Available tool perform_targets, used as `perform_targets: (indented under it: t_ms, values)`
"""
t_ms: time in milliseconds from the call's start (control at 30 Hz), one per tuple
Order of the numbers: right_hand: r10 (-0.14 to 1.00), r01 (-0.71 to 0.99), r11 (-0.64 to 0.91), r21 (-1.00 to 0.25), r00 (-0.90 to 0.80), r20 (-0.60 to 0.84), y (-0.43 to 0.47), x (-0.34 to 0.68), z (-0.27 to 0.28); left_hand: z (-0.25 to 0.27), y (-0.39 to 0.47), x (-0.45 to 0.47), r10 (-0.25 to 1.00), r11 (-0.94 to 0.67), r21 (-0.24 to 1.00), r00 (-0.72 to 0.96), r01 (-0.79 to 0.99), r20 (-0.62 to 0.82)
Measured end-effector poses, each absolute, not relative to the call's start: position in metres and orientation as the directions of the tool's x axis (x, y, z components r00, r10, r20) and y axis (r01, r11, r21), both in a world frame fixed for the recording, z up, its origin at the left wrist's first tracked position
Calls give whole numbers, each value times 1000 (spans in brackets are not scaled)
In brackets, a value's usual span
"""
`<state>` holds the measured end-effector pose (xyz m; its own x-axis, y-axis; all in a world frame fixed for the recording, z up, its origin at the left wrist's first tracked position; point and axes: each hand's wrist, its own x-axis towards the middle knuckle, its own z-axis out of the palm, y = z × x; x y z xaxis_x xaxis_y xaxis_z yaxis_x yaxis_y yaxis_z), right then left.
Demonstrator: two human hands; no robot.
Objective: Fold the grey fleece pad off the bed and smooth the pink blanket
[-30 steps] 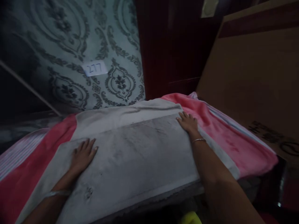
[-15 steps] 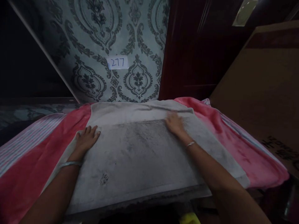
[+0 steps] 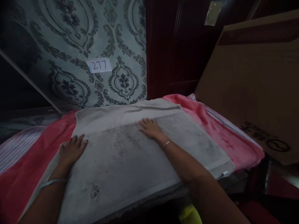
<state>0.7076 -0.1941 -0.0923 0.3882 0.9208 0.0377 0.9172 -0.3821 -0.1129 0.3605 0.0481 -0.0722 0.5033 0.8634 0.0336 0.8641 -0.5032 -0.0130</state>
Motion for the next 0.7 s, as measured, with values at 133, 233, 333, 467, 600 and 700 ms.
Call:
perform_targets:
  t_ms: [133,233,333,467,600,700]
  values:
    - [694,693,-717,-80,720,15,-281,813,-103,-71,47,363,854,-518,-13,518,855,38]
    - [558,562,-818,-121,827,67,-326,857,-116,-67,42,365,876,-480,-6,480,877,54]
    - [505,518,-840,-163,855,115,-341,870,-125,-61,37,365,943,-330,42,327,943,65]
    - [490,509,-839,-191,860,141,-338,865,-128,-58,37,359,983,-185,113,185,976,16]
    - [491,514,-835,-197,857,154,-337,864,-127,-56,26,370,969,-192,153,163,969,185]
    - [501,531,-824,-197,846,182,-339,866,-129,-52,-10,419,871,-469,117,437,875,224]
